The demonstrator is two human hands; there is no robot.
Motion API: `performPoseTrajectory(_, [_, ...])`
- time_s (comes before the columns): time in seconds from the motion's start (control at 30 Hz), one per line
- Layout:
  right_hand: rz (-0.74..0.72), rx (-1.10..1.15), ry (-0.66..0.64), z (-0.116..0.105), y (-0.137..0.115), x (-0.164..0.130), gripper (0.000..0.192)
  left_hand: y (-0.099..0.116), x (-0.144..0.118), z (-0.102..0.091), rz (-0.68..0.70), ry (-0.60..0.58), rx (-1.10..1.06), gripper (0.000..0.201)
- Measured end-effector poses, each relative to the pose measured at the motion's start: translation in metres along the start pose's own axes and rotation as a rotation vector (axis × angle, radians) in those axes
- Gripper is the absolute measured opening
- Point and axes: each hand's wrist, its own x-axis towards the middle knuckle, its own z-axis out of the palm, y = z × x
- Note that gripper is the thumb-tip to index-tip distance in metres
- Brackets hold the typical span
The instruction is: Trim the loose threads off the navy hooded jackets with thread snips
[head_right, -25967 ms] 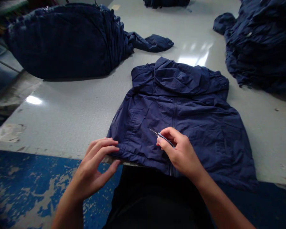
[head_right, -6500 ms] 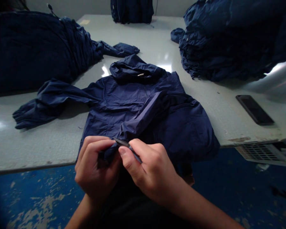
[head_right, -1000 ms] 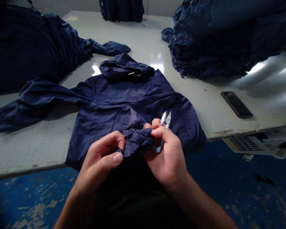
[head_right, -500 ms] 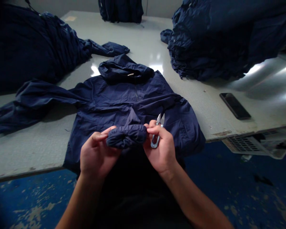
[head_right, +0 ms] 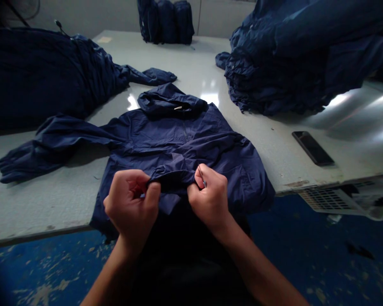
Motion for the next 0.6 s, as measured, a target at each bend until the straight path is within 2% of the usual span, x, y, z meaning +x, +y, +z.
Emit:
performPoseTrajectory(0.07, [0.055, -0.011, -0.087, -0.009, -0.005, 0.005, 0.041, 0.002, 0.000, -0.003, 0.127, 0.004, 0.060, 0.017])
performPoseTrajectory(0.1, [0.108, 0.024, -0.170, -0.016, -0.009, 0.007, 0.041, 0.002, 0.000, -0.005, 0.159, 0.006, 0.063, 0.018])
performPoseTrajectory(0.2, [0.252, 0.227, -0.438, -0.034, -0.021, 0.008, 0.046, 0.000, -0.001, -0.007, 0.245, -0.001, -0.001, 0.019])
performPoseTrajectory(0.27, [0.314, 0.355, -0.541, -0.038, -0.027, 0.002, 0.048, -0.001, -0.002, -0.006, 0.325, -0.038, -0.074, 0.019])
performPoseTrajectory(0.37, [0.361, 0.395, -0.523, -0.026, -0.025, -0.009, 0.044, 0.002, -0.005, -0.003, 0.376, -0.066, -0.109, 0.020])
performPoseTrajectory(0.43, [0.291, 0.244, -0.360, -0.016, -0.014, -0.011, 0.041, 0.008, -0.005, -0.004, 0.405, -0.089, -0.152, 0.021])
performPoseTrajectory(0.5, [0.201, 0.015, -0.230, -0.020, 0.002, -0.003, 0.038, 0.015, -0.003, -0.007, 0.456, -0.234, -0.267, 0.023])
performPoseTrajectory(0.53, [0.187, -0.088, -0.257, -0.029, 0.009, 0.004, 0.037, 0.017, -0.001, -0.010, 0.472, -0.353, -0.323, 0.025])
performPoseTrajectory(0.6, [0.225, -0.268, -0.426, -0.062, 0.017, 0.020, 0.035, 0.016, 0.006, -0.016, 0.437, -0.548, -0.343, 0.034])
